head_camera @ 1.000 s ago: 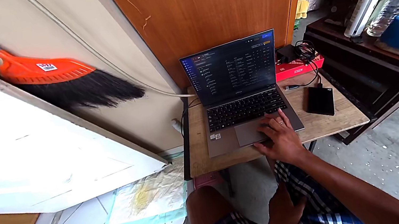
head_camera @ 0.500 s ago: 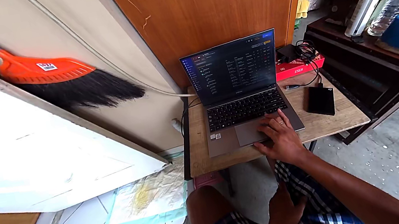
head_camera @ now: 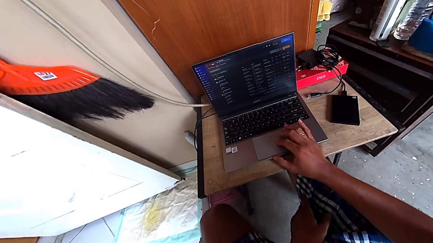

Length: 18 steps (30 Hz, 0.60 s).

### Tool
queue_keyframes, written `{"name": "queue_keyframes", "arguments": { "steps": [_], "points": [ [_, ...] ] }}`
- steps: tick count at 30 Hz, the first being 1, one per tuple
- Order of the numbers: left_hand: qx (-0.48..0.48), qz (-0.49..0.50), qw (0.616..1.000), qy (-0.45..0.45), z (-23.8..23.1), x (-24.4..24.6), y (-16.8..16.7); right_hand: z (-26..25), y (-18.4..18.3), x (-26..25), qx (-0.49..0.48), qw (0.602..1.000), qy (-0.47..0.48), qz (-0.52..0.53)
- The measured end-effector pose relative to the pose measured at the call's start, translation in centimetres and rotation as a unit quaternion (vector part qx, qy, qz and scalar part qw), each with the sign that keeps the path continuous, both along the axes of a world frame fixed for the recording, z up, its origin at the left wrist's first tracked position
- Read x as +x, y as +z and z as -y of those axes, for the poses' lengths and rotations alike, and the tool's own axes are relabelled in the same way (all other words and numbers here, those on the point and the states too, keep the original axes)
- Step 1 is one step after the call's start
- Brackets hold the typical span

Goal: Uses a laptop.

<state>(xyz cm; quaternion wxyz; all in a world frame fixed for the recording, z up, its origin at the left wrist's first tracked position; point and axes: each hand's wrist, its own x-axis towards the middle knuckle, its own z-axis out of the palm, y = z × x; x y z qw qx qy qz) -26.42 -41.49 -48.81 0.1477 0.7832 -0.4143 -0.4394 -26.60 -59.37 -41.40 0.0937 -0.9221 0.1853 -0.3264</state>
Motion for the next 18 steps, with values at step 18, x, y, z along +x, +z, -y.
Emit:
{"name": "queue_keyframes", "arguments": {
  "steps": [18],
  "points": [
    [-0.004, -0.001, 1.000, 0.001, -0.15, 0.05, -0.16, -0.08, 0.16, 0.04, 0.002, 1.000, -0.011, -0.001]
  ]
}}
